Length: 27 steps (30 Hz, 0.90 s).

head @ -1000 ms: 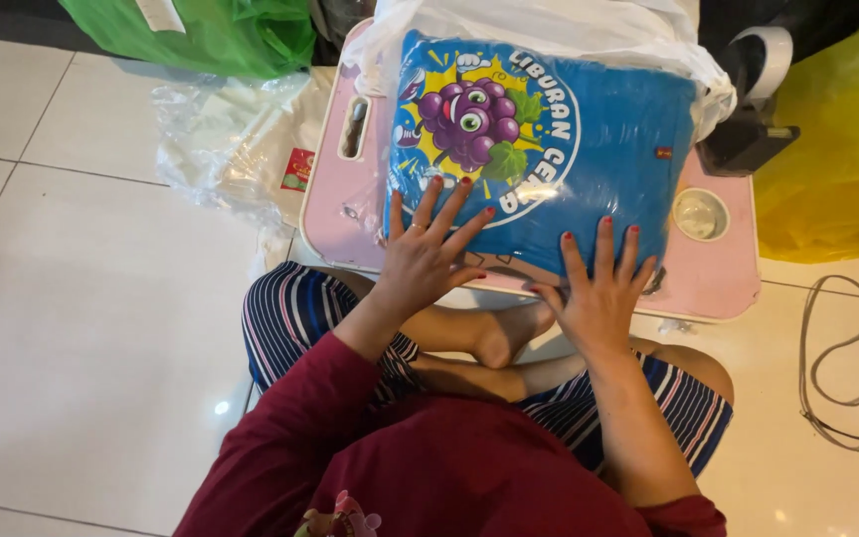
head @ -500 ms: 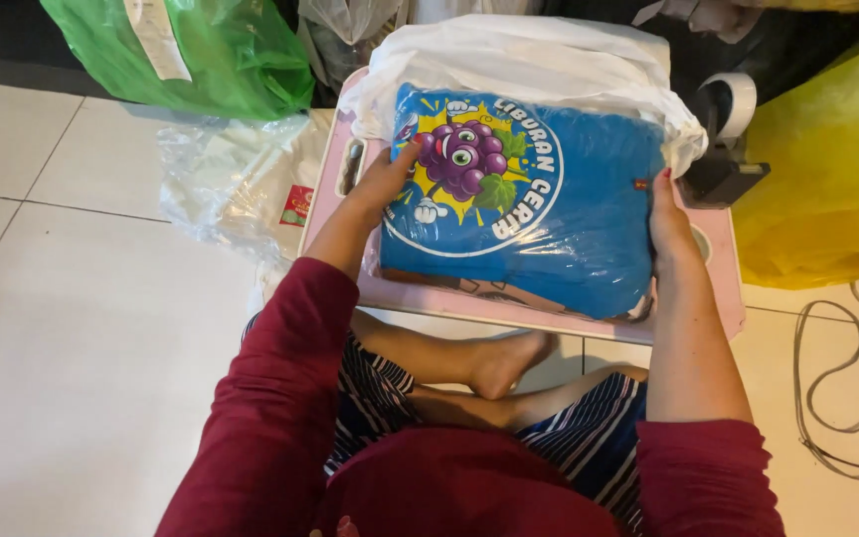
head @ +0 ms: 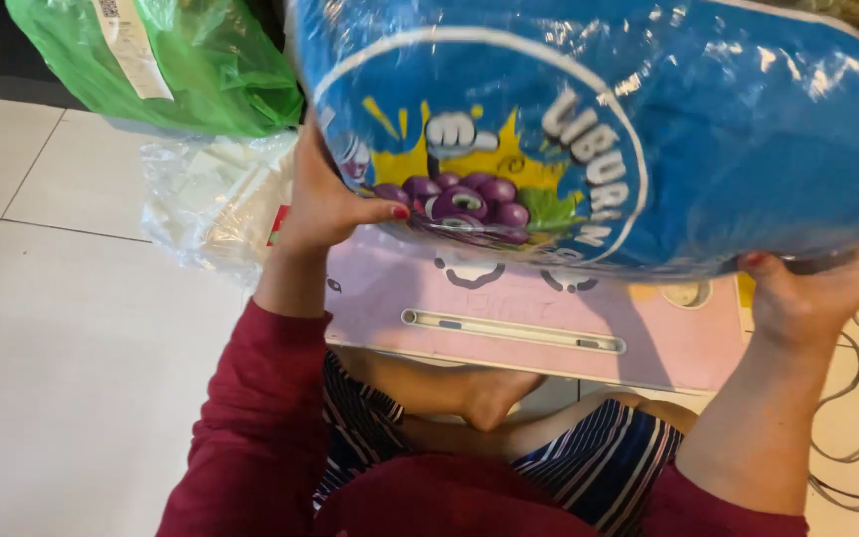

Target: The person sits on the floor and places a white plastic bag containing a blue item onto a pink tray. They smooth the bag, apply a shipping label, and then place a brown wrapped item on top of the bag. The person adjusts the items on the tray to ensure they are secure.

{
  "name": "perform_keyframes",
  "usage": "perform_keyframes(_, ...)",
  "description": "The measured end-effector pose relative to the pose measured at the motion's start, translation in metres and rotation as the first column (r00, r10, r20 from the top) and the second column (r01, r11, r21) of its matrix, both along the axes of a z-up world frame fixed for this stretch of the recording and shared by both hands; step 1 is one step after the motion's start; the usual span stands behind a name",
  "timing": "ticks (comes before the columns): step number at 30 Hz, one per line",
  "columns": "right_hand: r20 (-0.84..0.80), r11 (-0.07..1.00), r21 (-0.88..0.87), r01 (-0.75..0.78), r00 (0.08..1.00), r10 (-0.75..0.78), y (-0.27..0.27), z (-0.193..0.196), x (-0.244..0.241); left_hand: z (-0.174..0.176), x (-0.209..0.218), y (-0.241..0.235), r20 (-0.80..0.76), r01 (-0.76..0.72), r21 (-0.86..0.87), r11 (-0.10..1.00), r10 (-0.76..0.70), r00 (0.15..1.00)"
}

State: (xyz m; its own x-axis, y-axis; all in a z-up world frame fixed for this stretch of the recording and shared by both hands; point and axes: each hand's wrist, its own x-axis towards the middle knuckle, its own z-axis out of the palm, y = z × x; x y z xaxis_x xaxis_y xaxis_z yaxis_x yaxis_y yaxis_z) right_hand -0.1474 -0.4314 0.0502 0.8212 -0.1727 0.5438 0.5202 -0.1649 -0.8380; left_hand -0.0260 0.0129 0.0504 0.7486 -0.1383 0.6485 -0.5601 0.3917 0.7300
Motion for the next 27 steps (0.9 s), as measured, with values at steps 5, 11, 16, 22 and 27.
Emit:
perform_keyframes(5, -0.205, 0.997, 0.030, 0.072, 0.977, -0.064, 0.015, -0.002, 0.013, 0.001, 0.001, 0.026, 0.288, -0.139, 0.226, 0.964, 0.070, 0.955)
perform_keyframes(11, -0.443, 0.983, 0.049, 0.179, 0.886, -0.139, 0.036, -0.015, 0.011, -0.027, 0.003, 0.002, 0.922, -0.914, 0.317, 0.252, 0.144, 0.359)
perform_keyframes(16, -0.638, 0.964, 0.023, 0.266, 0.746, -0.190, 0.051, -0.023, -0.003, -0.104, -0.008, 0.024, 0.821, -0.785, 0.446, 0.431, 0.152, 0.550)
perform_keyframes(22, -0.817, 0.921, -0.031, 0.388, 0.521, -0.247, 0.057, -0.033, -0.036, -0.186, -0.045, 0.089, 0.213, -0.549, 0.751, 0.367, 0.652, 0.728)
perform_keyframes(27, -0.551, 0.942, -0.074, 0.327, 0.774, -0.312, -0.012, -0.091, -0.037, -0.113, -0.069, 0.044, -0.644, 0.096, 0.455, 0.885, 0.254, 0.722)
